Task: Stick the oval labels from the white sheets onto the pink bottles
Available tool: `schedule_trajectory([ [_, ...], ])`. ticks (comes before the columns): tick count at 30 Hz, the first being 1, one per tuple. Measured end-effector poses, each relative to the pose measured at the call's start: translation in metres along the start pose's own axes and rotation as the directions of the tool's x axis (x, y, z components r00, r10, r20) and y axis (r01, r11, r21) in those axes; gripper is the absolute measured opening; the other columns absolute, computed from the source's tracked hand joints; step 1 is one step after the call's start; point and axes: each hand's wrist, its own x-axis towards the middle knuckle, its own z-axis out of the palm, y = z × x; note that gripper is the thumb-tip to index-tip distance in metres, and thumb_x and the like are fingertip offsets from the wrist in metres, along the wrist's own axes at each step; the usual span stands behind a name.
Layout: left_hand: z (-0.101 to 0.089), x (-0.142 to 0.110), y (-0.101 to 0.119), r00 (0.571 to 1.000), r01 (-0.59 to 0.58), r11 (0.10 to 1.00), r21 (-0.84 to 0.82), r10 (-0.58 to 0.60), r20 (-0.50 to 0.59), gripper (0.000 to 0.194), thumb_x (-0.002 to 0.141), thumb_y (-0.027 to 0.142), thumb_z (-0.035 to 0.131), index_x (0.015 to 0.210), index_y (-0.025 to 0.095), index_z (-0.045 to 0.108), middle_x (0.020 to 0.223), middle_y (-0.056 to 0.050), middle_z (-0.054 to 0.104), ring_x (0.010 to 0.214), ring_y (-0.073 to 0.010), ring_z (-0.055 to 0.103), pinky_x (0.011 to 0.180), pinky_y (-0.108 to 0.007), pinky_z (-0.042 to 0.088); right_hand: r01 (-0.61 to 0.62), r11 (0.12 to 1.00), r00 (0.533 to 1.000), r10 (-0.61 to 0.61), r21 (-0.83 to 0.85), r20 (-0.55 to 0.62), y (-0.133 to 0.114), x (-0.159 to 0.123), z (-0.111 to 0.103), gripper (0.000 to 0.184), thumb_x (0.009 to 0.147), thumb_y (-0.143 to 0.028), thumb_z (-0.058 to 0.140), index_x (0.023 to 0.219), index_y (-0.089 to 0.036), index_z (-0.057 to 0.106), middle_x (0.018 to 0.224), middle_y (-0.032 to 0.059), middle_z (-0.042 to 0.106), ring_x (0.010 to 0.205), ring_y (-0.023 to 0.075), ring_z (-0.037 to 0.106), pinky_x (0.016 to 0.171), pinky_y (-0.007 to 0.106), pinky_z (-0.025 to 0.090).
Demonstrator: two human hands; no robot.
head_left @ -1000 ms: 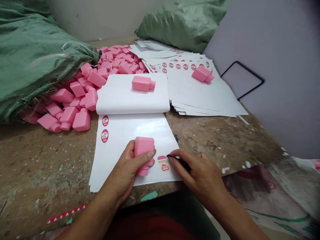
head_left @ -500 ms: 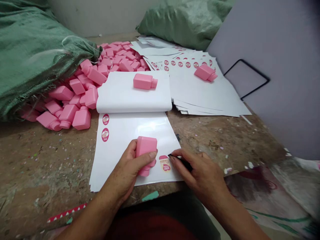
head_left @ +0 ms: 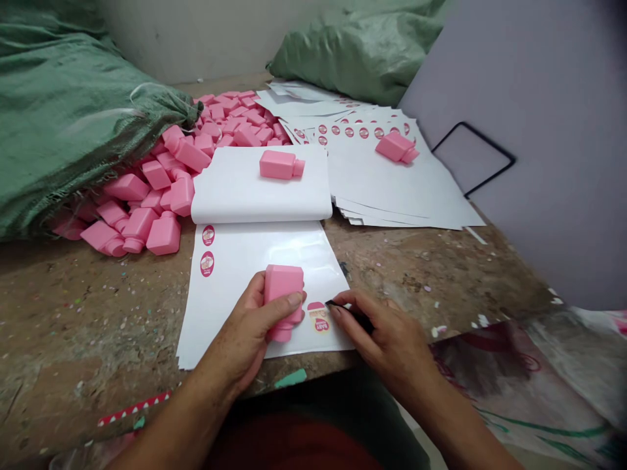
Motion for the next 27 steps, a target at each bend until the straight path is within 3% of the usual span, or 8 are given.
schedule_trajectory([
  [4, 0.0044, -0.0005, -0.0043, 0.998, 0.054, 0.995, -0.079, -0.05, 0.05, 0.037, 0.078, 0.023, 0.074, 0.112, 0.017, 0.06, 0.12, -0.013, 0.063, 0.117, -0.0298, 0.058, 0.093, -0.044, 0.051, 0.066, 0.995, 0.997, -0.069, -0.069, -0.042, -0.0055, 0.0032, 0.0008, 0.024, 0.096, -0.027, 0.045, 0.086, -0.021, 0.066, 0.069, 0.0, 0.071, 0.052, 0.0197, 0.056, 0.053, 0.03, 0.037],
  [10, 0.0058, 0.0022, -0.0082, 0.998, 0.062, 0.992, -0.108, -0.057, 0.041, 0.035, 0.079, 0.021, 0.072, 0.112, 0.016, 0.06, 0.122, -0.013, 0.062, 0.117, -0.0283, 0.058, 0.092, -0.042, 0.054, 0.104, 0.989, 0.992, -0.111, -0.105, -0.055, -0.0091, 0.0063, -0.0016, 0.026, 0.097, -0.024, 0.042, 0.084, -0.02, 0.064, 0.068, 0.0011, 0.071, 0.052, 0.018, 0.057, 0.053, 0.03, 0.033],
  [21, 0.0024, 0.0034, -0.0085, 0.995, 0.084, 0.994, -0.065, -0.079, 0.066, 0.038, 0.079, 0.025, 0.074, 0.113, 0.017, 0.061, 0.123, -0.011, 0.062, 0.106, -0.023, 0.063, 0.094, -0.041, 0.052, 0.073, 0.987, 0.997, -0.076, -0.142, -0.017, -0.008, 0.0078, -0.0022, 0.025, 0.096, -0.026, 0.044, 0.081, -0.022, 0.063, 0.063, -0.0005, 0.069, 0.051, 0.0192, 0.056, 0.052, 0.03, 0.031],
  [27, 0.0029, 0.0032, -0.0085, 0.994, 0.089, 0.994, -0.061, -0.086, 0.063, 0.038, 0.078, 0.025, 0.074, 0.113, 0.017, 0.061, 0.12, -0.011, 0.063, 0.101, -0.0217, 0.064, 0.094, -0.041, 0.053, -0.043, 0.998, 0.996, 0.046, -0.036, 0.074, -0.0002, 0.0085, -0.0015, 0.017, 0.091, -0.031, 0.052, 0.086, -0.024, 0.067, 0.07, -0.0017, 0.071, 0.055, 0.0197, 0.057, 0.055, 0.03, 0.035],
])
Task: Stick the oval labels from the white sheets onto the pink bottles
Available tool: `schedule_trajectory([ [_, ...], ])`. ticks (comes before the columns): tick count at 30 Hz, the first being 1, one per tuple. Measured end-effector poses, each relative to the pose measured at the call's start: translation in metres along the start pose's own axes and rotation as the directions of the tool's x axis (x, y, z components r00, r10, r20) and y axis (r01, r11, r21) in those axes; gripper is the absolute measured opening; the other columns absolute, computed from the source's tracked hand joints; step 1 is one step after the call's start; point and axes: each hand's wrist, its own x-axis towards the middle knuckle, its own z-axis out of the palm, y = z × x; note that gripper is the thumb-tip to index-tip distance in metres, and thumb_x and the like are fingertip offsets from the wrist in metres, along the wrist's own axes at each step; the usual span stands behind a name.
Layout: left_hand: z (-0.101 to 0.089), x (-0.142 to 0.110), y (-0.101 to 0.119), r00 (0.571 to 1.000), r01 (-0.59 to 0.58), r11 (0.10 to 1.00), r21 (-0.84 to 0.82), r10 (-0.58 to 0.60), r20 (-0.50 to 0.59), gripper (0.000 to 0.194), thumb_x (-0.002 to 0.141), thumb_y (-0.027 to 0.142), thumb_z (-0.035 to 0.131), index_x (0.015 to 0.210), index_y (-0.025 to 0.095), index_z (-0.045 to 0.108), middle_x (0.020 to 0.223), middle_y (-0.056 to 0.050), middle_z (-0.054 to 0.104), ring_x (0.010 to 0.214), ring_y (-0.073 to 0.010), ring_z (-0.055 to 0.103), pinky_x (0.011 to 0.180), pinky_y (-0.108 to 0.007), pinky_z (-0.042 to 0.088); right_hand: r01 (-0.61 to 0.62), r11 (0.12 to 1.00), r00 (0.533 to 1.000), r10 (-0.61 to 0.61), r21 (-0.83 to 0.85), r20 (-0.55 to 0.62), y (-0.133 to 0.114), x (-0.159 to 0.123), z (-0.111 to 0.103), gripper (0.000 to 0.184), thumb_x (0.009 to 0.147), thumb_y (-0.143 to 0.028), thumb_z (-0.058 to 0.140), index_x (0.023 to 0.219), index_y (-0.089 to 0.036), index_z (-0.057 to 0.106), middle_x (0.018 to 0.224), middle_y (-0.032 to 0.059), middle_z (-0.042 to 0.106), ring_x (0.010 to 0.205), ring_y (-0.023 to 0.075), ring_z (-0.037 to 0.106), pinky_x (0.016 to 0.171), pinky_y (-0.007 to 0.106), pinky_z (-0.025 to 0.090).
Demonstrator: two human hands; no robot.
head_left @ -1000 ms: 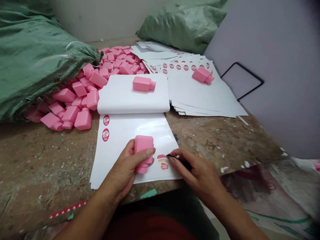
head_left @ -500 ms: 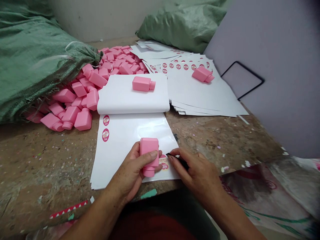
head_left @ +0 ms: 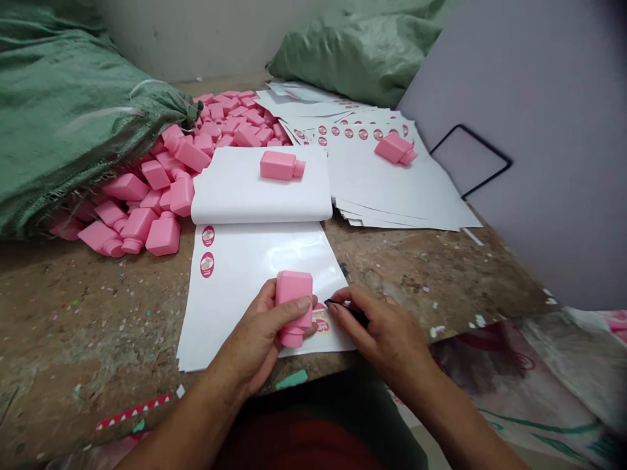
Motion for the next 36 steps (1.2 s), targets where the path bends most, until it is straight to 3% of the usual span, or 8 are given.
schedule_trajectory([
  [6, 0.002, -0.001, 0.003, 0.999, 0.001, 0.998, -0.067, -0.003, -0.033, 0.033, 0.079, 0.019, 0.072, 0.11, 0.014, 0.062, 0.12, -0.014, 0.063, 0.114, -0.0273, 0.06, 0.092, -0.04, 0.056, -0.071, 0.985, 0.995, 0.059, 0.159, 0.082, 0.0, 0.0, -0.004, 0.021, 0.092, -0.034, 0.049, 0.088, -0.024, 0.067, 0.073, -0.001, 0.071, 0.062, 0.0182, 0.062, 0.058, 0.028, 0.04],
  [14, 0.0, 0.0, 0.003, 0.997, -0.001, 0.98, -0.198, -0.014, -0.074, 0.034, 0.081, 0.014, 0.069, 0.113, 0.01, 0.06, 0.129, -0.019, 0.062, 0.11, -0.0261, 0.066, 0.086, -0.03, 0.059, 0.086, 0.995, 0.996, -0.088, -0.048, -0.033, -0.002, -0.004, -0.001, 0.022, 0.095, -0.03, 0.046, 0.09, -0.022, 0.066, 0.072, 0.0014, 0.072, 0.057, 0.0187, 0.057, 0.056, 0.03, 0.033],
  [22, 0.0, 0.002, 0.002, 0.997, -0.024, 0.97, -0.24, 0.006, -0.078, 0.035, 0.081, 0.012, 0.068, 0.114, 0.009, 0.058, 0.122, -0.019, 0.066, 0.104, -0.0245, 0.069, 0.088, -0.031, 0.058, 0.046, 0.995, 0.997, -0.052, 0.091, 0.064, 0.003, 0.001, -0.006, 0.021, 0.093, -0.033, 0.048, 0.089, -0.024, 0.067, 0.071, -0.0006, 0.071, 0.059, 0.018, 0.059, 0.058, 0.029, 0.039],
  [25, -0.002, 0.002, 0.002, 0.997, -0.024, 0.96, -0.279, 0.003, -0.078, 0.035, 0.083, 0.012, 0.066, 0.116, 0.008, 0.057, 0.122, -0.019, 0.067, 0.105, -0.024, 0.069, 0.086, -0.03, 0.059, -0.042, 0.986, 0.997, 0.031, 0.163, 0.068, 0.002, -0.002, -0.007, 0.026, 0.093, -0.036, 0.048, 0.102, -0.022, 0.068, 0.072, 0.001, 0.071, 0.063, 0.0188, 0.064, 0.058, 0.028, 0.044],
  [28, -0.003, 0.0, 0.004, 0.997, -0.028, 0.945, -0.326, 0.001, -0.081, 0.032, 0.086, 0.014, 0.063, 0.117, 0.008, 0.058, 0.123, -0.019, 0.066, 0.104, -0.0231, 0.069, 0.084, -0.029, 0.059, -0.02, 0.997, 0.998, 0.016, 0.073, 0.065, -0.002, -0.007, -0.007, 0.036, 0.09, -0.038, 0.054, 0.117, -0.019, 0.069, 0.077, 0.0056, 0.074, 0.066, 0.0232, 0.067, 0.062, 0.033, 0.049],
  [30, -0.004, -0.001, 0.005, 0.996, -0.041, 0.94, -0.338, 0.01, -0.091, 0.029, 0.087, 0.014, 0.062, 0.115, 0.008, 0.059, 0.122, -0.018, 0.066, 0.102, -0.0225, 0.069, 0.082, -0.029, 0.06, -0.003, 1.0, 0.989, -0.001, 0.027, 0.15, -0.007, -0.012, -0.01, 0.044, 0.085, -0.038, 0.063, 0.124, -0.02, 0.068, 0.079, 0.0073, 0.076, 0.068, 0.0272, 0.069, 0.065, 0.038, 0.052],
  [33, -0.005, -0.002, 0.006, 0.995, -0.049, 0.94, -0.339, 0.016, -0.1, 0.028, 0.087, 0.014, 0.061, 0.114, 0.008, 0.06, 0.118, -0.018, 0.068, 0.099, -0.0217, 0.07, 0.079, -0.028, 0.06, -0.063, 0.971, 0.94, -0.02, 0.232, 0.34, -0.015, -0.022, -0.023, 0.051, 0.079, -0.036, 0.071, 0.128, -0.026, 0.066, 0.087, 0.006, 0.077, 0.075, 0.0282, 0.071, 0.069, 0.039, 0.056],
  [36, -0.006, 0.0, 0.005, 0.995, -0.047, 0.943, -0.328, 0.016, -0.097, 0.027, 0.086, 0.014, 0.062, 0.112, 0.007, 0.061, 0.114, -0.017, 0.069, 0.096, -0.0206, 0.07, 0.076, -0.027, 0.06, -0.19, 0.799, 0.916, -0.065, 0.57, 0.396, -0.019, -0.032, -0.043, 0.041, 0.078, -0.04, 0.074, 0.118, -0.033, 0.072, 0.099, 0.0027, 0.077, 0.086, 0.0257, 0.072, 0.074, 0.034, 0.058],
])
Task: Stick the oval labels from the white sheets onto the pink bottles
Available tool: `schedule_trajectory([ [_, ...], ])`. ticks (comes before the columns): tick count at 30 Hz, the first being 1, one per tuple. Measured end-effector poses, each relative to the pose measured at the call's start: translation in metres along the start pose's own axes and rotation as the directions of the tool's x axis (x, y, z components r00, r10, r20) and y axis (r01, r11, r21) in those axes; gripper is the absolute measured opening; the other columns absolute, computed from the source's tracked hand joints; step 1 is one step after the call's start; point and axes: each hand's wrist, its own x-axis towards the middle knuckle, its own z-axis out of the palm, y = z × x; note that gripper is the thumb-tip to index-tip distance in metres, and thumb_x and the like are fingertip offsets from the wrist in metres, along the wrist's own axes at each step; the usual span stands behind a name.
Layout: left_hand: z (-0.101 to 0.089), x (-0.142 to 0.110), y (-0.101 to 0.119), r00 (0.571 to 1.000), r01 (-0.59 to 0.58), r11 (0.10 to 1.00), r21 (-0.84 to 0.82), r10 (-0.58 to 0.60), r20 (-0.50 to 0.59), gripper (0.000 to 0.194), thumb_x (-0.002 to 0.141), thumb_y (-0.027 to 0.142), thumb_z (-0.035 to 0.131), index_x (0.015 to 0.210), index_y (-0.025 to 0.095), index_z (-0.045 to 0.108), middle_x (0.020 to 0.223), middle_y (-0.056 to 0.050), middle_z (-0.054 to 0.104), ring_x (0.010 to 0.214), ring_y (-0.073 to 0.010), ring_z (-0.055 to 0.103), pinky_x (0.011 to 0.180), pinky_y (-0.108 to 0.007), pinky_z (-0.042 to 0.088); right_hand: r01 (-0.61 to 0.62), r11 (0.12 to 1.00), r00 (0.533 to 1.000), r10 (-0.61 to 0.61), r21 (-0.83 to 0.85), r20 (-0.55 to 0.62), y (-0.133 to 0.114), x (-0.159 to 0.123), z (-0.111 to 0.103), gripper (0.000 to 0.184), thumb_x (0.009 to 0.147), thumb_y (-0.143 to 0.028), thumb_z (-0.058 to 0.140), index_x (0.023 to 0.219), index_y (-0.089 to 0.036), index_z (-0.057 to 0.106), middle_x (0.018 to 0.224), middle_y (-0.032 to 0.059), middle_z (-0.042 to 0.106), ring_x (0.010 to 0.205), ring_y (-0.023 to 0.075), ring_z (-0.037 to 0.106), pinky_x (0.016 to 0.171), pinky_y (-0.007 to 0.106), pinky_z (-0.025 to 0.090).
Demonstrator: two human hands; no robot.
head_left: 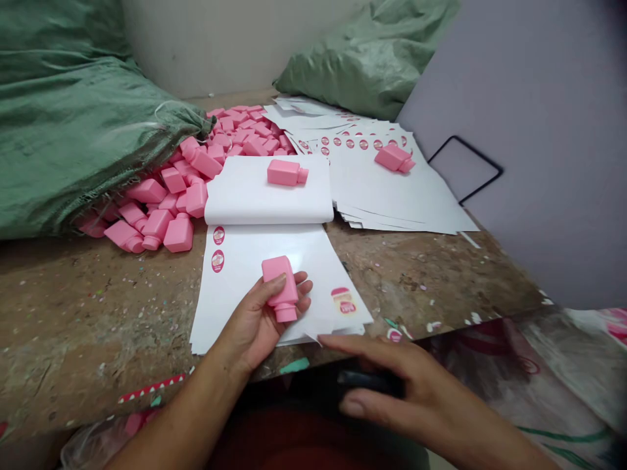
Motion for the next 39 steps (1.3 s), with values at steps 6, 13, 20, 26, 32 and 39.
schedule_trajectory([
  [6, -0.002, -0.003, -0.003, 0.995, -0.087, 0.99, 0.11, 0.082, 0.05, 0.028, 0.082, 0.016, 0.067, 0.109, 0.011, 0.061, 0.116, -0.014, 0.068, 0.096, -0.0195, 0.068, 0.075, -0.027, 0.058, 0.08, 0.994, 0.89, -0.035, 0.079, -0.455, -0.012, -0.001, -0.012, 0.013, 0.075, -0.038, 0.075, 0.07, -0.026, 0.074, 0.077, 0.0028, 0.067, 0.074, 0.021, 0.065, 0.065, 0.028, 0.053],
  [13, -0.009, -0.038, -0.008, 0.981, -0.185, 0.937, 0.296, 0.156, 0.117, 0.045, 0.075, 0.024, 0.077, 0.115, 0.02, 0.058, 0.122, -0.01, 0.065, 0.103, -0.0214, 0.065, 0.081, -0.028, 0.051, 0.043, 0.973, 0.87, 0.076, 0.228, -0.487, -0.018, 0.014, 0.016, 0.017, 0.081, -0.038, 0.067, 0.076, -0.022, 0.071, 0.066, 0.0003, 0.062, 0.06, 0.0162, 0.056, 0.051, 0.024, 0.046],
  [20, -0.016, -0.055, -0.017, 0.977, -0.186, 0.973, 0.136, 0.168, 0.128, 0.046, 0.079, 0.032, 0.074, 0.12, 0.024, 0.054, 0.104, -0.003, 0.067, 0.088, -0.0141, 0.063, 0.082, -0.026, 0.047, 0.114, 0.941, 0.928, 0.014, 0.318, -0.373, -0.04, 0.026, 0.036, 0.013, 0.079, -0.035, 0.068, 0.074, -0.023, 0.068, 0.065, -0.002, 0.063, 0.056, 0.0137, 0.057, 0.05, 0.021, 0.048],
  [26, -0.02, -0.055, -0.02, 0.966, -0.204, 0.978, 0.042, 0.194, 0.169, 0.034, 0.095, 0.045, 0.051, 0.117, 0.02, 0.057, 0.104, -0.006, 0.066, 0.092, -0.0149, 0.063, 0.083, -0.027, 0.049, 0.157, 0.915, 0.93, -0.01, 0.372, -0.368, -0.046, 0.035, 0.046, 0.018, 0.076, -0.028, 0.07, 0.093, -0.026, 0.063, 0.071, -0.0025, 0.066, 0.06, 0.0155, 0.063, 0.051, 0.023, 0.055],
  [32, -0.02, -0.055, -0.018, 0.963, -0.214, 0.974, 0.077, 0.197, 0.185, 0.035, 0.099, 0.044, 0.04, 0.118, 0.018, 0.054, 0.104, -0.007, 0.067, 0.093, -0.0162, 0.064, 0.083, -0.027, 0.049, 0.147, 0.924, 0.921, 0.002, 0.352, -0.389, -0.041, 0.037, 0.049, 0.025, 0.078, -0.031, 0.069, 0.099, -0.025, 0.059, 0.073, -0.0011, 0.066, 0.059, 0.0159, 0.063, 0.049, 0.025, 0.055],
  [39, -0.021, -0.053, -0.021, 0.96, -0.226, 0.969, 0.1, 0.204, 0.193, 0.037, 0.099, 0.047, 0.04, 0.119, 0.019, 0.052, 0.107, -0.008, 0.065, 0.097, -0.0189, 0.063, 0.085, -0.032, 0.049, 0.17, 0.953, 0.913, -0.056, 0.252, -0.404, -0.034, 0.034, 0.053, 0.025, 0.085, -0.031, 0.065, 0.108, -0.027, 0.056, 0.087, 0.0012, 0.069, 0.075, 0.0195, 0.067, 0.058, 0.03, 0.056],
])
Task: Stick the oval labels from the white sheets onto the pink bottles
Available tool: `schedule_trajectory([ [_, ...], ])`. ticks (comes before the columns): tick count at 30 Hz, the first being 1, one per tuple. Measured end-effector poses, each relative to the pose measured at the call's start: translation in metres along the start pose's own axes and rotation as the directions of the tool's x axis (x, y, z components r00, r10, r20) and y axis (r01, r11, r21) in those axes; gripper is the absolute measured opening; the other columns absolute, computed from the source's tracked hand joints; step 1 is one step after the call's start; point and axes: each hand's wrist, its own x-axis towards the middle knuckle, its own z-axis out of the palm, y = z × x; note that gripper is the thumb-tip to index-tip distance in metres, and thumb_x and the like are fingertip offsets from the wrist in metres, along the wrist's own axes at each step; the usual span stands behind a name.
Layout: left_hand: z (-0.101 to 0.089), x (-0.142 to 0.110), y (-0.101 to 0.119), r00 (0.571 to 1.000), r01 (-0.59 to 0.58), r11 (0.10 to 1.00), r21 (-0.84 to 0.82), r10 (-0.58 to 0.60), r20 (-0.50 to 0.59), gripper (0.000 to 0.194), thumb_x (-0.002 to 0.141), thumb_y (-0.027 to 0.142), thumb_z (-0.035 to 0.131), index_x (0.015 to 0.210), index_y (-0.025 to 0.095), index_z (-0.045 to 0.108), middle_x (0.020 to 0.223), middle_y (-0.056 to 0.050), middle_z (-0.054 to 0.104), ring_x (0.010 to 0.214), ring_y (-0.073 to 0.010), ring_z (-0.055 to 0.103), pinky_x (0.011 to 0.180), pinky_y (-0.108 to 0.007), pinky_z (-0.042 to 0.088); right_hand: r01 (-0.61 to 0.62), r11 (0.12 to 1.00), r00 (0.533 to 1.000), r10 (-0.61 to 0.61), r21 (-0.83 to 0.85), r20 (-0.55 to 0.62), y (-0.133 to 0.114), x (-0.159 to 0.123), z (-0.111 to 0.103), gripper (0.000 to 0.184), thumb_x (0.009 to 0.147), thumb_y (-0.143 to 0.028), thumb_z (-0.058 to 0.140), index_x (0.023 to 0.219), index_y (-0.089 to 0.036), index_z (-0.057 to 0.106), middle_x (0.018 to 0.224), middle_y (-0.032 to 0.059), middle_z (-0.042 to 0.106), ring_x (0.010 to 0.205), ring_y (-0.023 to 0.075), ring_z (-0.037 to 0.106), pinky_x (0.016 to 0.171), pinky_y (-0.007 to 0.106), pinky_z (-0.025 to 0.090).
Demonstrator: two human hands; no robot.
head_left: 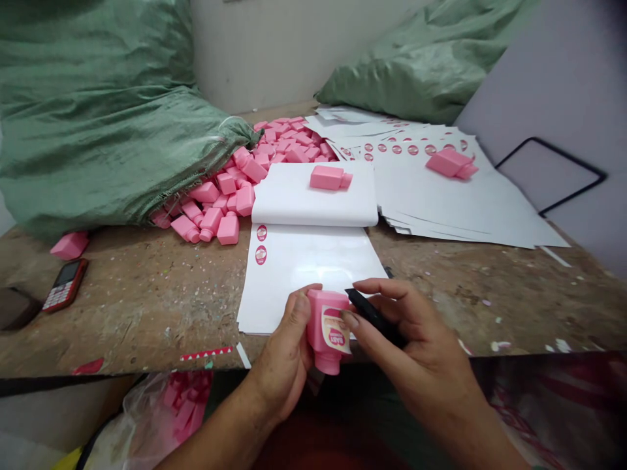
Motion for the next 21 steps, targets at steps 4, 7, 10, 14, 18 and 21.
schedule_trajectory([
  [4, -0.0009, 0.0012, -0.002, 1.0, -0.01, 1.0, 0.009, 0.01, -0.007, 0.039, 0.098, 0.049, 0.041, 0.121, 0.019, 0.053, 0.109, -0.009, 0.065, 0.097, -0.0197, 0.062, 0.084, -0.033, 0.049, 0.013, 1.0, 1.0, -0.013, -0.019, 0.015, 0.0013, -0.001, -0.0009, 0.024, 0.088, -0.033, 0.063, 0.11, -0.028, 0.055, 0.085, -0.0005, 0.066, 0.074, 0.0186, 0.067, 0.061, 0.031, 0.056],
  [7, -0.0016, 0.0025, -0.0027, 1.0, -0.015, 1.0, 0.015, 0.015, -0.009, 0.041, 0.097, 0.051, 0.044, 0.121, 0.019, 0.053, 0.111, -0.01, 0.064, 0.099, -0.0208, 0.062, 0.085, -0.034, 0.048, 0.036, 0.999, 0.999, -0.036, -0.032, 0.009, 0.0011, -0.0002, -0.001, 0.023, 0.088, -0.033, 0.063, 0.11, -0.028, 0.055, 0.086, -0.0006, 0.066, 0.075, 0.0185, 0.067, 0.064, 0.032, 0.056],
  [10, -0.002, 0.0025, -0.0033, 1.0, -0.02, 1.0, 0.014, 0.02, -0.003, 0.042, 0.095, 0.052, 0.046, 0.121, 0.019, 0.053, 0.113, -0.01, 0.064, 0.105, -0.0219, 0.06, 0.09, -0.035, 0.047, 0.048, 0.998, 0.999, -0.048, -0.044, 0.008, 0.0015, 0.0, -0.0009, 0.023, 0.089, -0.032, 0.062, 0.11, -0.028, 0.055, 0.089, 0.0003, 0.066, 0.078, 0.0191, 0.067, 0.066, 0.033, 0.056],
  [14, -0.0028, 0.0011, -0.0039, 1.0, -0.02, 1.0, 0.023, 0.019, 0.005, 0.044, 0.094, 0.053, 0.049, 0.121, 0.019, 0.053, 0.116, -0.01, 0.063, 0.11, -0.0228, 0.059, 0.094, -0.036, 0.045, 0.052, 0.997, 0.999, -0.051, -0.056, 0.01, 0.0042, -0.0014, -0.0013, 0.023, 0.089, -0.032, 0.062, 0.111, -0.029, 0.055, 0.087, -0.0008, 0.066, 0.076, 0.0187, 0.067, 0.067, 0.033, 0.056],
  [18, -0.0042, 0.0015, -0.0043, 1.0, -0.018, 0.999, 0.035, 0.018, 0.001, 0.046, 0.091, 0.055, 0.053, 0.122, 0.02, 0.053, 0.118, -0.01, 0.063, 0.112, -0.0238, 0.058, 0.095, -0.036, 0.044, 0.057, 0.996, 0.998, -0.055, -0.062, 0.019, 0.0063, -0.0011, -0.0015, 0.024, 0.089, -0.032, 0.062, 0.112, -0.03, 0.055, 0.088, -0.0014, 0.066, 0.078, 0.0187, 0.068, 0.067, 0.033, 0.055],
  [21, -0.005, 0.0024, -0.0045, 1.0, -0.027, 0.999, 0.046, 0.027, 0.003, 0.045, 0.091, 0.054, 0.055, 0.122, 0.02, 0.054, 0.119, -0.009, 0.063, 0.115, -0.0237, 0.057, 0.097, -0.036, 0.043, 0.058, 0.997, 0.998, -0.057, -0.059, 0.021, 0.0065, -0.0001, -0.0011, 0.023, 0.09, -0.032, 0.062, 0.112, -0.03, 0.055, 0.089, -0.0011, 0.066, 0.078, 0.0186, 0.068, 0.068, 0.033, 0.055],
])
